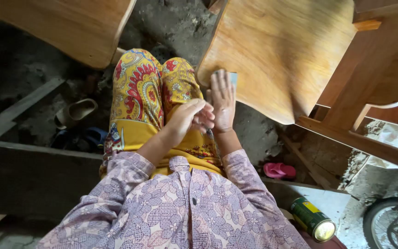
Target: The person sits on the floor and sands the seat of a wooden chair using a sanding block. They hold the chair steady with one hand while sanding with the other, moving the block across the surface repeatedly.
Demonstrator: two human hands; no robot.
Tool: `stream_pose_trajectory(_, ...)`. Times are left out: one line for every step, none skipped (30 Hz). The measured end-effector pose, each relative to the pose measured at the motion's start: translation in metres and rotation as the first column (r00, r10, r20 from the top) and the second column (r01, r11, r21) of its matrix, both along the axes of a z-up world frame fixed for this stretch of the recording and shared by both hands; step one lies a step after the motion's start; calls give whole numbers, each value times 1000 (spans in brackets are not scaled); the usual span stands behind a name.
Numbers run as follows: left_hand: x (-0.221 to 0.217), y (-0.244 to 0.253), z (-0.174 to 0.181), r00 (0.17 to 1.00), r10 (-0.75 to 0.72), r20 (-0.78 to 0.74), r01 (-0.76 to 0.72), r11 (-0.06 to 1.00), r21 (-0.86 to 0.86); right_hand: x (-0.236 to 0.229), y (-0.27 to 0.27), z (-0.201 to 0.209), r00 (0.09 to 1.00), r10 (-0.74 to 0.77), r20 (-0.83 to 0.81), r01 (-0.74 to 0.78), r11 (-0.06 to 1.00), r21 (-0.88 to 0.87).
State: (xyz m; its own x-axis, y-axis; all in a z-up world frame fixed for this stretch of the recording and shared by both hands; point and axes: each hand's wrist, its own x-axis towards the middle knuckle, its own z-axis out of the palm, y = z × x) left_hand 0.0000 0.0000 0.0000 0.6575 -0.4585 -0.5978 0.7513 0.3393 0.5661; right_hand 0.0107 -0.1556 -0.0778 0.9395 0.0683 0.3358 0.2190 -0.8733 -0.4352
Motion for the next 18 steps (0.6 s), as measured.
stream_pose_trajectory(8,-6,-12,1000,-1,0,1,1000,-1,1,-13,6,1000,-1,0,1,1000,-1)
stream_pose_trajectory(15,-12,-25,989,8,149,-25,993,115,3,-25,11,996,78,42,-77,997,-9)
stream_pose_trajectory(21,-19,-38,956,4,292,-72,973,221,3,-37,17,984,162,78,-161,987,-22)
stream_pose_trajectory(32,-16,-9,958,8,288,-74,973,219,1,-51,38,983,166,73,-164,986,-25)
stream_pose_trajectory(43,-14,19,895,-72,440,-119,912,392,0,-65,61,999,33,-42,-32,999,18)
stream_pose_trajectory(55,-11,48,809,-180,560,-192,819,541,-1,-80,83,982,-98,-160,106,993,43)
stream_pose_trajectory(62,-17,38,812,-173,558,-196,819,539,-11,-123,43,982,-92,-163,100,994,39)
stream_pose_trajectory(70,-23,28,715,-245,654,-304,734,607,-28,-165,8,964,-262,-47,264,963,47)
stream_pose_trajectory(77,-30,19,606,-332,722,-416,642,644,-50,-204,-25,903,-425,69,420,905,72)
stream_pose_trajectory(77,-33,9,610,-326,722,-416,644,642,-51,-200,-22,905,-421,68,417,907,66)
stream_pose_trajectory(79,-38,-1,548,-468,694,-425,559,712,-52,-198,-20,887,-451,100,451,892,29)
stream_pose_trajectory(80,-45,-11,481,-599,640,-443,465,767,-54,-196,-18,868,-479,132,484,875,-8)
stream_pose_trajectory(74,-46,-16,485,-597,639,-438,466,769,-32,-155,5,869,-478,128,484,875,-13)
stream_pose_trajectory(69,-47,-21,446,-688,573,-429,398,811,-15,-114,32,866,-467,177,414,870,269)
stream_pose_trajectory(66,-51,-26,395,-771,500,-429,326,842,-1,-76,64,851,-473,230,298,794,530)
stream_pose_trajectory(64,-50,-33,392,-771,502,-429,329,841,-3,-69,42,848,-475,233,300,794,529)
stream_pose_trajectory(60,-47,-39,349,-821,452,-459,270,846,-8,-61,20,927,-347,141,296,910,292)
stream_pose_trajectory(55,-44,-45,308,-865,397,-491,213,845,-13,-52,-1,972,-236,9,235,971,45)
